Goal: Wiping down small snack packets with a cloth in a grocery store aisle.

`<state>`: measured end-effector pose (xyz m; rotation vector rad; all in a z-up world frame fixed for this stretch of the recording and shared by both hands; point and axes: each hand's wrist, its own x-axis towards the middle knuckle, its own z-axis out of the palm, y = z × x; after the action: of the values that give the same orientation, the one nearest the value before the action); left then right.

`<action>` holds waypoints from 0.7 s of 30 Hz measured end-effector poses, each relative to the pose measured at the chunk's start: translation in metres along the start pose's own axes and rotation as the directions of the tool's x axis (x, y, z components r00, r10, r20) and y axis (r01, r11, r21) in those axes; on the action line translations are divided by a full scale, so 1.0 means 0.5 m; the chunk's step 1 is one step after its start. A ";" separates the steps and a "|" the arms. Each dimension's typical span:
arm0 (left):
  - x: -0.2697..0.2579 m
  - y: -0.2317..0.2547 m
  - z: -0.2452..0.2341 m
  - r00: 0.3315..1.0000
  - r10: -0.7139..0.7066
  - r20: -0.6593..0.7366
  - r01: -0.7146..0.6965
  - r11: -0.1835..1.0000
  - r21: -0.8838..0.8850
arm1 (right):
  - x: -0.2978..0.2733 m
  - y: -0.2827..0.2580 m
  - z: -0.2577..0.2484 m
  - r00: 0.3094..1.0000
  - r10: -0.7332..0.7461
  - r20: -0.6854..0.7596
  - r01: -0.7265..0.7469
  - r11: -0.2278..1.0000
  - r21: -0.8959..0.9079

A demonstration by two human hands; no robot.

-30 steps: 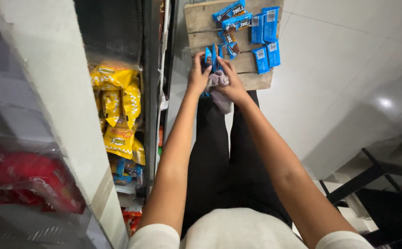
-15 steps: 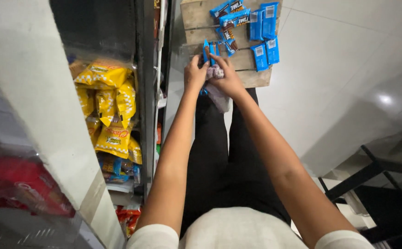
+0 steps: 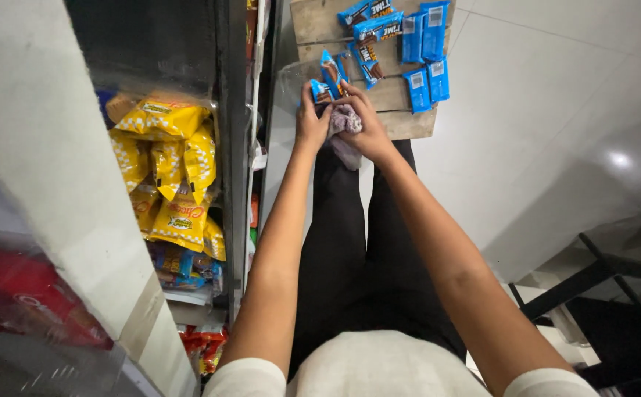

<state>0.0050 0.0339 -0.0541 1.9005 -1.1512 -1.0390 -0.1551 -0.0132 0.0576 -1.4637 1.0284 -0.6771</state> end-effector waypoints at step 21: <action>0.038 0.025 0.000 0.995 -0.092 -0.049 0.095 0.993 0.068 | 0.035 0.028 -0.018 0.992 -0.122 0.027 0.125 0.977 -0.174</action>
<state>0.0059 0.0116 -0.0493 2.0401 -1.0953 -1.0118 -0.1581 -0.0322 0.0426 -1.6949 1.0111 -0.6759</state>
